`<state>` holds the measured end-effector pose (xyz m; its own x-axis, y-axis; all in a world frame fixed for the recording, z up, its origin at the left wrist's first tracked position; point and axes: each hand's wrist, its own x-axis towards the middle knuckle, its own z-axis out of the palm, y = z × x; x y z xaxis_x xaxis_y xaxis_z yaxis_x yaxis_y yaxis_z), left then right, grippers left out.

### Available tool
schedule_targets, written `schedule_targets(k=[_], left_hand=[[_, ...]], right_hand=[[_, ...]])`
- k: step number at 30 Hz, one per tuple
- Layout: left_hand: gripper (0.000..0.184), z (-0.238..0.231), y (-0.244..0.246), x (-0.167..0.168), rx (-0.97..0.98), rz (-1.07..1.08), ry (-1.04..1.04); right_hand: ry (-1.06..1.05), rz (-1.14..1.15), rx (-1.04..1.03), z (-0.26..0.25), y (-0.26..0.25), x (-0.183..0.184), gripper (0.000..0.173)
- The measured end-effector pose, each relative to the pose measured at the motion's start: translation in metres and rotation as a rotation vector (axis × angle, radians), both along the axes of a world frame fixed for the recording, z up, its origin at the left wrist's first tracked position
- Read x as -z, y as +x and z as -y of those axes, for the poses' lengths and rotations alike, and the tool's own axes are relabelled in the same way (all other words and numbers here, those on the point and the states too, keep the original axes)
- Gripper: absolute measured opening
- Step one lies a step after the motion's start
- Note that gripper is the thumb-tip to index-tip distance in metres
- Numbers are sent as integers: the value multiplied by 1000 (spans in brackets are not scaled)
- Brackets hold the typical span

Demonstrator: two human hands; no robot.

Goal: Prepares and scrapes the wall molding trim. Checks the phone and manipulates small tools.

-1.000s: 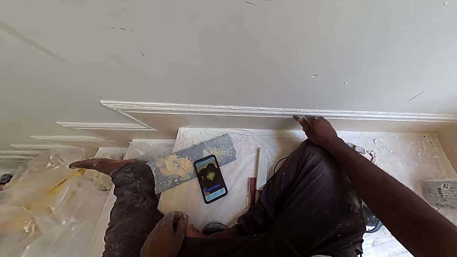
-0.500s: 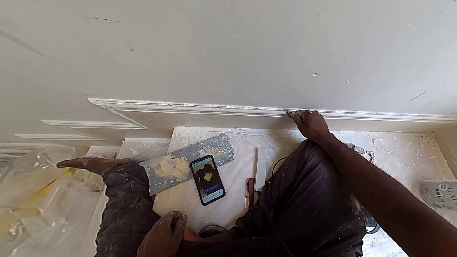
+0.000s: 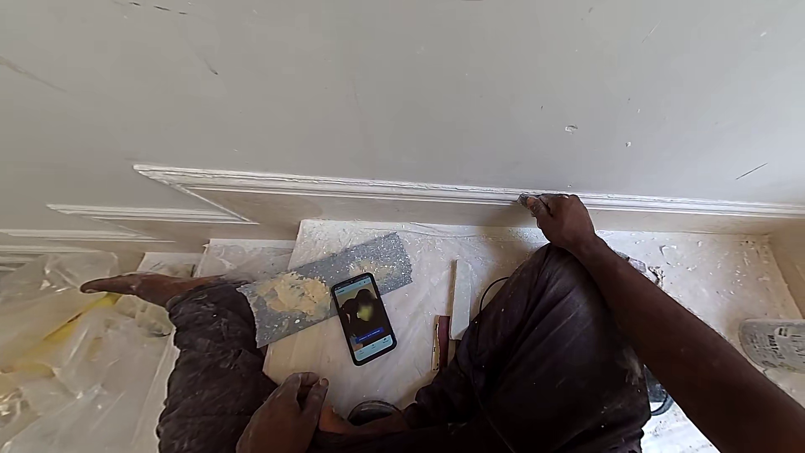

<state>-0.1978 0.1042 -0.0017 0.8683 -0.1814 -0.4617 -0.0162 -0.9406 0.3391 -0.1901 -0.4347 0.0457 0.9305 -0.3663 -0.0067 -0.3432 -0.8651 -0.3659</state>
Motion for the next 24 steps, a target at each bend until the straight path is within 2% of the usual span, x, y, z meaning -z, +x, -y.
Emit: schedule_targets(k=[12, 19, 24], left_hand=[[35, 2, 5, 3, -7, -26, 33], [30, 6, 6, 6, -24, -13, 51], [31, 0, -3, 1, -67, -3, 62]], right_hand=[[41, -13, 34, 0, 2, 3, 54], [77, -18, -68, -27, 23, 5, 55], [110, -11, 39, -12, 6, -6, 54]])
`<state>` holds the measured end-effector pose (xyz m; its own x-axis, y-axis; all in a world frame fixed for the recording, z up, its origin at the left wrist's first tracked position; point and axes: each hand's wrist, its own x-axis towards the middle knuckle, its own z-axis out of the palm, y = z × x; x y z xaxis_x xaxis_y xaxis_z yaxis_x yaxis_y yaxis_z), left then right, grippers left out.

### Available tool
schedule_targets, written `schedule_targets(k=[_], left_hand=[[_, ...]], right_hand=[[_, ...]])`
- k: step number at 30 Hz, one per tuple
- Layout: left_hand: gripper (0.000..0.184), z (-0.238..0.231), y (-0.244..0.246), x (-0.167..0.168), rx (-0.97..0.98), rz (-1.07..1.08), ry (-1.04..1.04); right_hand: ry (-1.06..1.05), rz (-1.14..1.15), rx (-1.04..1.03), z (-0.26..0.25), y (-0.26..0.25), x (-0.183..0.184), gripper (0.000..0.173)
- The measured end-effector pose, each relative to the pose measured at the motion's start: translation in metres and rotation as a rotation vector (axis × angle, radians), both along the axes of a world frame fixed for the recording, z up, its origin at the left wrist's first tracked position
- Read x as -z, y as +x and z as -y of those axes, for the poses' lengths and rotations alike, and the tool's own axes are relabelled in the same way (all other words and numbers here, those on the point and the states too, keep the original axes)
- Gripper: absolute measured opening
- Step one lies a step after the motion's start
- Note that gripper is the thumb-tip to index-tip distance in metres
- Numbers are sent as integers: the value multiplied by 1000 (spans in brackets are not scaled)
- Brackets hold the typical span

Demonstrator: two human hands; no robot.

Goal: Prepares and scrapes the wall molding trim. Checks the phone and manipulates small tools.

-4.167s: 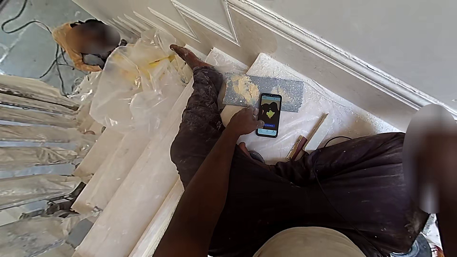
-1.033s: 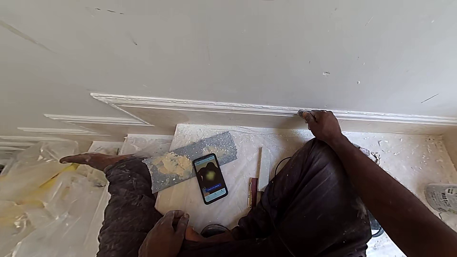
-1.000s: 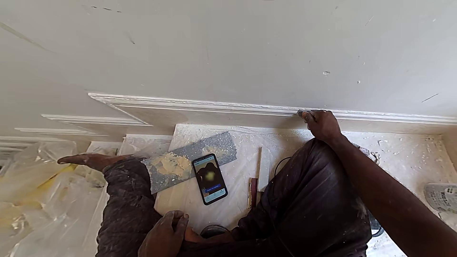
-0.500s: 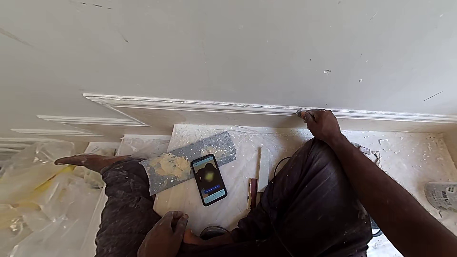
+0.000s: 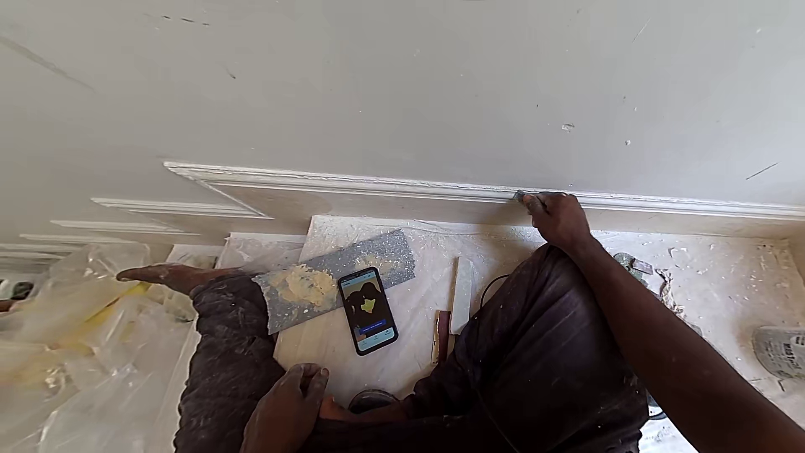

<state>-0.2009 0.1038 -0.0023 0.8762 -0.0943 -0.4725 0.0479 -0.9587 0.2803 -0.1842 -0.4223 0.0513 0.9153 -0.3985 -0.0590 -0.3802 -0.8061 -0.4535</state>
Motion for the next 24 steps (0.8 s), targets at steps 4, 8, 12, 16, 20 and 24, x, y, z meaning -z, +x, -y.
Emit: schedule_targets(k=[4, 8, 12, 16, 20, 24], left_hand=[[31, 0, 5, 2, 15, -22, -11], [32, -2, 6, 3, 22, -42, -12], [33, -2, 6, 4, 39, -34, -15], [33, 0, 9, 6, 45, -41, -12], [32, 4, 11, 9, 43, -42, 7], [31, 3, 8, 8, 24, -37, 22]], right_hand=[[-89, -97, 39, -1, -11, -6, 54], [-68, -63, 16, -3, -6, -2, 54], [-55, -38, -30, -10, 9, 0, 53], [-58, -97, -4, -27, 21, -8, 51], [-49, -118, 7, -31, 23, -10, 51], [-130, -85, -101, -18, 16, -11, 52]])
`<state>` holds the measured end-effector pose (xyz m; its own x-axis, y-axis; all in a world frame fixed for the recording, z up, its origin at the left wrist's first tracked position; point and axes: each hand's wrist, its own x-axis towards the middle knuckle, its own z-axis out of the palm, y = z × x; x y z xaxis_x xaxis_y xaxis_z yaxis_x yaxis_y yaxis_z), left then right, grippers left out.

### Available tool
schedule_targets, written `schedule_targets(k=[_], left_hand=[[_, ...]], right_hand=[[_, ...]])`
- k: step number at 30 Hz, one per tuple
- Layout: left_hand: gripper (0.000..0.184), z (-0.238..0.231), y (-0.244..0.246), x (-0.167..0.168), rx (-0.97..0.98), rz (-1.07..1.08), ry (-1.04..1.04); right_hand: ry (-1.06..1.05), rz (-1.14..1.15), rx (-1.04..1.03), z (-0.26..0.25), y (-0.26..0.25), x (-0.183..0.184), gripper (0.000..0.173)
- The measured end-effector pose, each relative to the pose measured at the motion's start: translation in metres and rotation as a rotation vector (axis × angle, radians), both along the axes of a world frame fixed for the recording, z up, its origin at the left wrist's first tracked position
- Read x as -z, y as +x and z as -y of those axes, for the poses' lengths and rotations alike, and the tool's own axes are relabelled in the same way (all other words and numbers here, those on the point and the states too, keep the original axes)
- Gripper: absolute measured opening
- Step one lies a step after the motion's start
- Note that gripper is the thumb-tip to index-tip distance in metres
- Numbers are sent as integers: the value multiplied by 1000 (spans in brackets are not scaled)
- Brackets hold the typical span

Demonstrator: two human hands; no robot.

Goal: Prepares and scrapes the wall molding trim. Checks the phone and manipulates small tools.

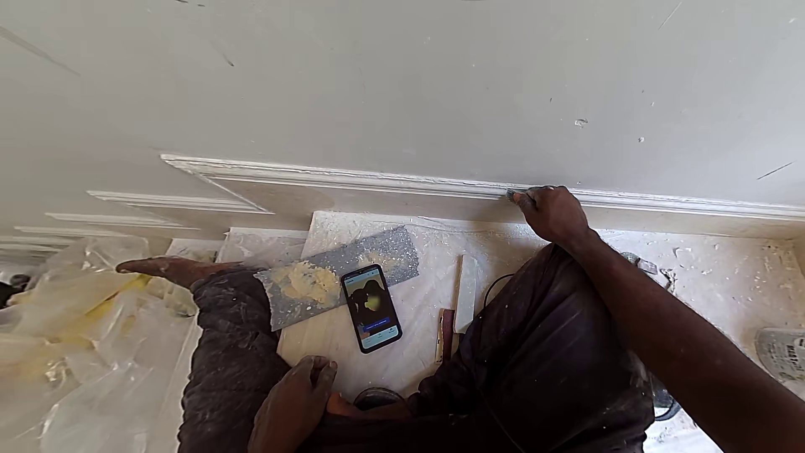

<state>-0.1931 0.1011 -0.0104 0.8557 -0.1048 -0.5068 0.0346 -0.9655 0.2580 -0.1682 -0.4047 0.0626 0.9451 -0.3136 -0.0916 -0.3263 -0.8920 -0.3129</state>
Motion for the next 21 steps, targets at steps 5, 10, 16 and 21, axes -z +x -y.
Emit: schedule_targets(k=[5, 10, 16, 21], left_hand=[[32, 2, 0, -1, -9, 10, 6], [32, 3, 1, 0, -2, -8, 2], [33, 1, 2, -1, -3, -27, -5], [33, 2, 5, -1, 8, -52, 7]], right_hand=[[-51, -31, 18, 0, 2, -6, 52], [-4, -73, 19, -26, 15, -11, 50], [-20, -50, 82, -9, -1, -4, 54], [-1, -95, 20, -46, 28, -10, 49]])
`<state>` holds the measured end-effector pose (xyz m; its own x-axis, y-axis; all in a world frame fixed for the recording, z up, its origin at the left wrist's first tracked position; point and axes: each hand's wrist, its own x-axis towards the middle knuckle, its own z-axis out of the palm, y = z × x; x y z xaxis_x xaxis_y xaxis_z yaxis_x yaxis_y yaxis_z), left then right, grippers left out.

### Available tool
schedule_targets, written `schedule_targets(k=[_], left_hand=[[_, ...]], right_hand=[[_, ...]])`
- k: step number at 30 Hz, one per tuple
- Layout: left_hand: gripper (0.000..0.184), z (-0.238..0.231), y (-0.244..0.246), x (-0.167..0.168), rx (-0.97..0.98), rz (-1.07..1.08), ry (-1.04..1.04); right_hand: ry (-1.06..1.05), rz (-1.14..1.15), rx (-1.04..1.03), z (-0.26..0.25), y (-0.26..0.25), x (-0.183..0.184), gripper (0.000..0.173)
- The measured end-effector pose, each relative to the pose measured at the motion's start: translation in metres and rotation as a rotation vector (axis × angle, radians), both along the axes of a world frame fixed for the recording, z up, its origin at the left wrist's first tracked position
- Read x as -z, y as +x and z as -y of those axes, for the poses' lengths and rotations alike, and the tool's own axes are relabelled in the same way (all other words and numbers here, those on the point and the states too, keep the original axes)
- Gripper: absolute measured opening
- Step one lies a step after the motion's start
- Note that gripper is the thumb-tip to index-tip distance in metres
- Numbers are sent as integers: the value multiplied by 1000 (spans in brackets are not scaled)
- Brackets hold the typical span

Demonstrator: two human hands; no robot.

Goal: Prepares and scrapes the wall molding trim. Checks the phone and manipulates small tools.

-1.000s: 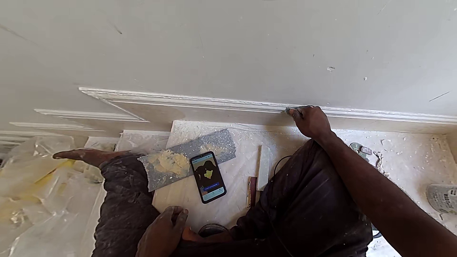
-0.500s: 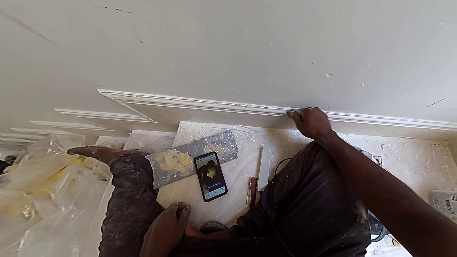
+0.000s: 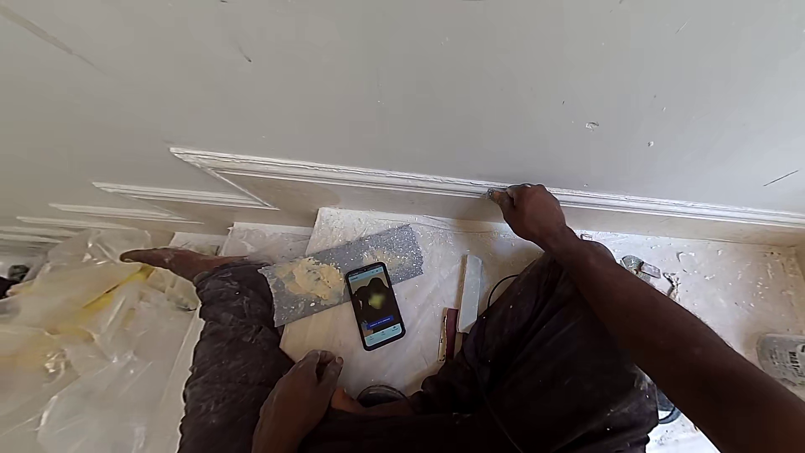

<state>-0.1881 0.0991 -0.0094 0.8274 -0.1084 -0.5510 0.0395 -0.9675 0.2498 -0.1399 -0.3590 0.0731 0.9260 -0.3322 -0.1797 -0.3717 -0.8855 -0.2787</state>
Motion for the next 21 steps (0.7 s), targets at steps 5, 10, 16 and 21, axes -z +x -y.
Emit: schedule_targets(k=[5, 10, 16, 21], left_hand=[[32, -2, -4, -4, -27, 19, -13], [33, 5, 4, 0, 9, -17, -2], [32, -3, -6, -4, -24, 23, -15], [32, 4, 4, 0, 2, -34, -9]], right_hand=[[-22, 20, 43, 24, -24, 4, 54], [-13, 4, 39, 9, -6, 1, 52], [-5, 32, 41, -5, -5, 4, 53], [-39, 35, 92, 19, -19, 6, 54]])
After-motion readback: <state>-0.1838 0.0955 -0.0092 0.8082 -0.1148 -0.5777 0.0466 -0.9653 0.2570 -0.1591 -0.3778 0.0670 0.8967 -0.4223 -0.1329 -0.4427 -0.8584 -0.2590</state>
